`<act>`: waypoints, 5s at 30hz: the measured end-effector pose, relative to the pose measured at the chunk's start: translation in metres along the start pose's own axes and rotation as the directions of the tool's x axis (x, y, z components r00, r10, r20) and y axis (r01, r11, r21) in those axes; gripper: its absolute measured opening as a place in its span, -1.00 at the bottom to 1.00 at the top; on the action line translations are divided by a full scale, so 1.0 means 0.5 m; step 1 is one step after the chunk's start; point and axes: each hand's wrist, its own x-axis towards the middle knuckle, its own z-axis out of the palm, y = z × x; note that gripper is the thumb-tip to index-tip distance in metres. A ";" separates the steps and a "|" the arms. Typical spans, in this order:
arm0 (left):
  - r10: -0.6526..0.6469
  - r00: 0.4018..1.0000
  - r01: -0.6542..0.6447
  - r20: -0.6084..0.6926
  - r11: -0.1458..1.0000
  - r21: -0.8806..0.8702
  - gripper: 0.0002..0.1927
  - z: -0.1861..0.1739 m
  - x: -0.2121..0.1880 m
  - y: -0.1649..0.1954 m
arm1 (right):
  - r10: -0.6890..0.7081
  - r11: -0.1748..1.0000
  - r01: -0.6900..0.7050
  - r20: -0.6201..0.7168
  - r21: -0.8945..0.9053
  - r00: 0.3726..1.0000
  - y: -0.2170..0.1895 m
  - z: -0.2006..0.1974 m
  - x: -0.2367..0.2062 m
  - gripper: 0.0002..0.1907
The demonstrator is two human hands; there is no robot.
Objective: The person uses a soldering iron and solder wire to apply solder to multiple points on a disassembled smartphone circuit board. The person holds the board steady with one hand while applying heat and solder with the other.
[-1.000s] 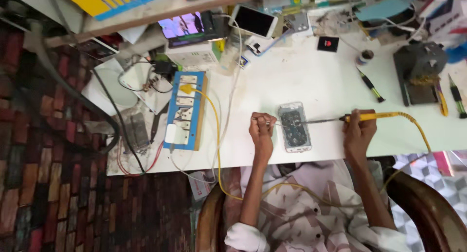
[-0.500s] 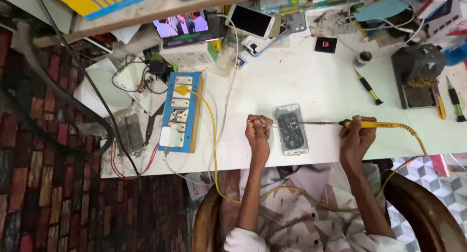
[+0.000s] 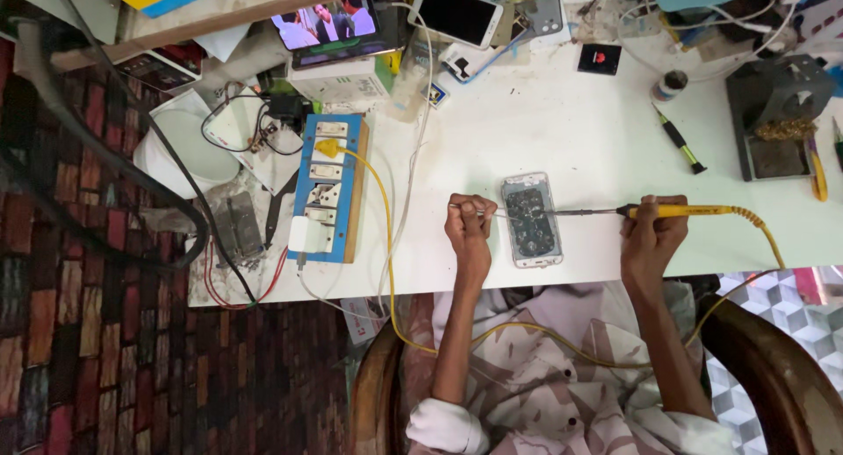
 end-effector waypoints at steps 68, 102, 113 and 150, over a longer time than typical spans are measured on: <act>-0.035 0.999 0.035 -0.001 0.999 0.027 -0.65 0.002 -0.001 0.012 | 0.009 1.000 -0.009 -0.001 0.009 1.000 0.000 -0.003 0.000 -0.86; -0.012 1.000 0.012 -0.001 1.000 0.024 -0.65 0.004 0.003 0.013 | -0.011 0.997 0.011 -0.008 -0.081 1.000 -0.006 -0.001 0.003 -0.83; -0.015 0.999 0.017 -0.033 0.999 0.039 -0.64 0.003 0.006 0.007 | 0.047 0.998 -0.048 -0.041 -0.037 0.998 -0.012 0.011 0.011 -0.75; -0.003 1.000 0.003 0.006 1.000 -0.030 -0.67 0.002 0.004 -0.004 | -0.006 0.998 0.005 -0.019 -0.056 1.000 0.000 0.008 0.012 -0.76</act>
